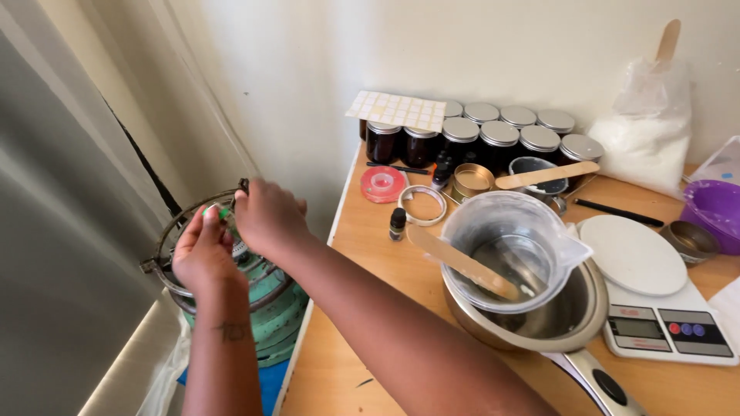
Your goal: Lighting a gas stove and heating wax in a pot while stirring it with a wooden stick.
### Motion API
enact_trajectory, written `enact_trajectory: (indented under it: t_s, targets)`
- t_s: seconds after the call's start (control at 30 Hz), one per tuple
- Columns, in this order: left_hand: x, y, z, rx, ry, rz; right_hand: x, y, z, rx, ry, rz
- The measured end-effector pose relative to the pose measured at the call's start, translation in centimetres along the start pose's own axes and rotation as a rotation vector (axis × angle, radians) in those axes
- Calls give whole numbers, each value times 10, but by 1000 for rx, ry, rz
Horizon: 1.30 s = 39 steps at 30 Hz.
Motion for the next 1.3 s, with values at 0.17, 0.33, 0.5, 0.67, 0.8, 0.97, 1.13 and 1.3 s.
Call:
enact_trajectory:
  t_s: [0.17, 0.33, 0.5, 0.67, 0.8, 0.97, 1.13, 1.3]
  targets:
    - [-32, -25, -11, 0, -16, 15, 22, 32, -6, -321, -73, -223]
    - [-42, -15, -12, -45, 72, -40, 3, 63, 3, -461, -175, -245]
    - [-27, -34, 21, -169, 493, 90, -18, 60, 10, -388, -100, -118]
    - [-35, -96, 4, -164, 469, 524, -69, 88, 51, -319, 81, -119]
    - [-50, -140, -50, -206, 124, 797, -58, 65, 44, -198, 247, -157]
    - [-46, -158, -88, -92, 163, 890, -61, 75, 49, -56, 270, -147]
    - [-47, -178, -114, -565, 512, 624, -66, 92, 44, 114, 270, -259]
    - [-11, -159, -85, -1096, 538, 432, -77, 135, 63, 325, 163, -211]
Point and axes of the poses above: each hand's wrist, its own x-axis away from the middle knuckle, its own y-axis out of the palm, z = x × y, the point moved 7 cm from there along -x, towards the middle knuckle, and after that the axes turned 4 degrees about x, right-handed, at the moved point
